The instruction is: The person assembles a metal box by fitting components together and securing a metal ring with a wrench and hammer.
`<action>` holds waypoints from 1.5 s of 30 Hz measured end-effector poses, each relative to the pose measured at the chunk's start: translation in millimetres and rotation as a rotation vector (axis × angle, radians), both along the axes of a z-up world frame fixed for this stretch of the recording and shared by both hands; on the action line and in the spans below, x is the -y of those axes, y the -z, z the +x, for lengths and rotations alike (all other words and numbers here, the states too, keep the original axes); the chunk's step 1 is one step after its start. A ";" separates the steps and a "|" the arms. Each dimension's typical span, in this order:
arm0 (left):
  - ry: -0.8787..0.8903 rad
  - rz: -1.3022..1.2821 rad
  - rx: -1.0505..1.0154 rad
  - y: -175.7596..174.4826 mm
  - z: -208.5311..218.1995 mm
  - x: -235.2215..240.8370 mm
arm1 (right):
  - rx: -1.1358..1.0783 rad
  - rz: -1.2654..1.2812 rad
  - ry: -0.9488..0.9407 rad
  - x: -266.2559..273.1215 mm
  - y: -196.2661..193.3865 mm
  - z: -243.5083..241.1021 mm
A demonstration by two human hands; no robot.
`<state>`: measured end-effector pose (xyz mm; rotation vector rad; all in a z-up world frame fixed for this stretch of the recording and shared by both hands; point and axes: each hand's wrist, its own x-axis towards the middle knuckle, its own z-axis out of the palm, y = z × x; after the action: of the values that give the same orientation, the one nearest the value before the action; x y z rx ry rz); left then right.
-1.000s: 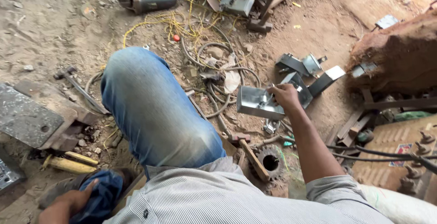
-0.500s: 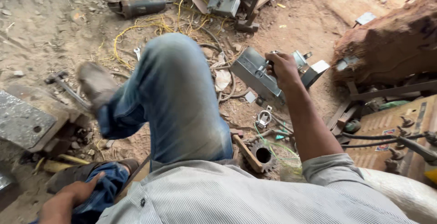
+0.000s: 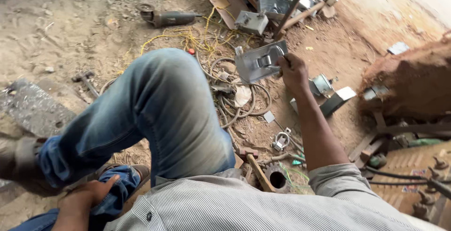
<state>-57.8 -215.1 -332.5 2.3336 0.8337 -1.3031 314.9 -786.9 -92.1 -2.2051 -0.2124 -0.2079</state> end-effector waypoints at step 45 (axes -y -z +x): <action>0.011 -0.278 0.832 -9.1 -4.8 43.8 | 0.146 0.392 0.610 152.3 44.6 156.2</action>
<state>-62.6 -259.0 -323.4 2.3154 0.3348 -0.3190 471.1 -939.2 -136.6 -1.8063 0.4018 -0.6853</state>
